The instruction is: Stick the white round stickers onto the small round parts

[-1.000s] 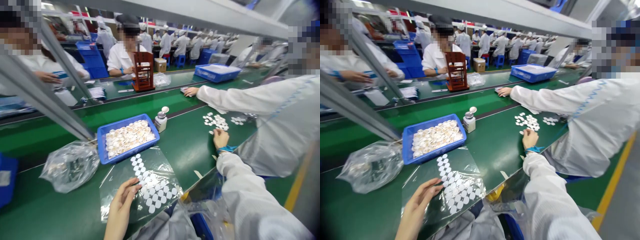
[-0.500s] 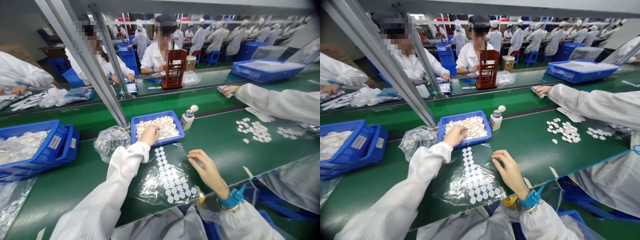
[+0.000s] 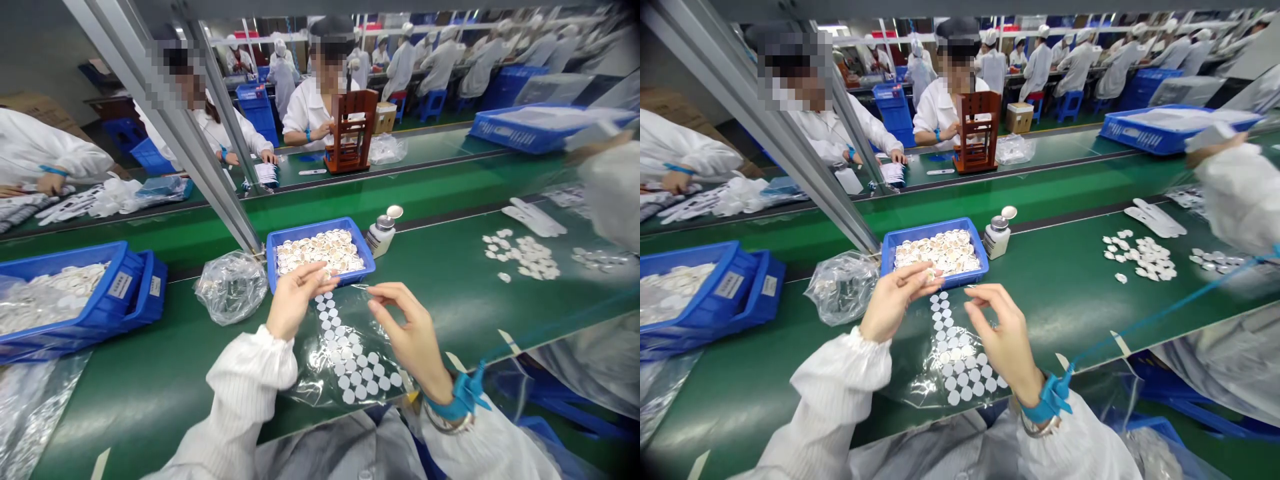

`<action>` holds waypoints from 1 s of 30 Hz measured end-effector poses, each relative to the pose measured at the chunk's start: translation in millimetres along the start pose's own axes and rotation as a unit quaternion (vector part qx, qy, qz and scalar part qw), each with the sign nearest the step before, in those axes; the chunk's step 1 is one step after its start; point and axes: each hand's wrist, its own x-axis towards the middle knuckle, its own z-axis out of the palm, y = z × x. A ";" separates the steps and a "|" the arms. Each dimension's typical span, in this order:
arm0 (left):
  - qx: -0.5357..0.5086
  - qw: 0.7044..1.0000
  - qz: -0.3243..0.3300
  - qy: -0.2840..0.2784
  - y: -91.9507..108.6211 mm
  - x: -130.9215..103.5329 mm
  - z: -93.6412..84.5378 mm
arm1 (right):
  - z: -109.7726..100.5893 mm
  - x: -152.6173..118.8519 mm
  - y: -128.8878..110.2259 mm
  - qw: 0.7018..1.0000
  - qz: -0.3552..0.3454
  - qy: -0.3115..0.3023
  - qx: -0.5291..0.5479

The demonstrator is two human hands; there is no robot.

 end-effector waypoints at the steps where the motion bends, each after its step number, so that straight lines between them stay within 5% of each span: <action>1: -0.047 0.998 -0.025 -0.015 0.7 -13.7 2.9 | 6.3 2.7 -7.8 1.000 -0.026 -0.011 -0.001; 8: -0.170 0.976 -0.124 -0.048 3.3 -69.7 5.7 | 19.2 3.1 -25.5 0.987 -0.133 -0.092 0.015; 15: -0.276 0.948 -0.151 -0.047 -3.6 -82.2 8.2 | 17.5 -12.6 -40.3 0.986 -0.122 -0.045 0.102; 20: -0.139 0.987 -0.082 0.021 -1.3 -83.8 2.5 | 13.1 -13.3 -47.2 0.987 -0.031 -0.127 0.095; 24: -0.071 0.991 -0.106 -0.037 6.3 -80.8 -7.2 | 7.5 -7.5 -44.0 0.975 0.012 -0.205 0.083; 27: -0.088 0.986 -0.119 -0.075 5.1 -79.8 -7.0 | 7.3 -7.0 -41.3 0.983 0.034 -0.162 0.080; 30: -0.144 0.982 -0.098 -0.070 -4.3 -80.3 2.7 | 11.5 -9.5 -42.4 0.973 0.139 -0.095 0.158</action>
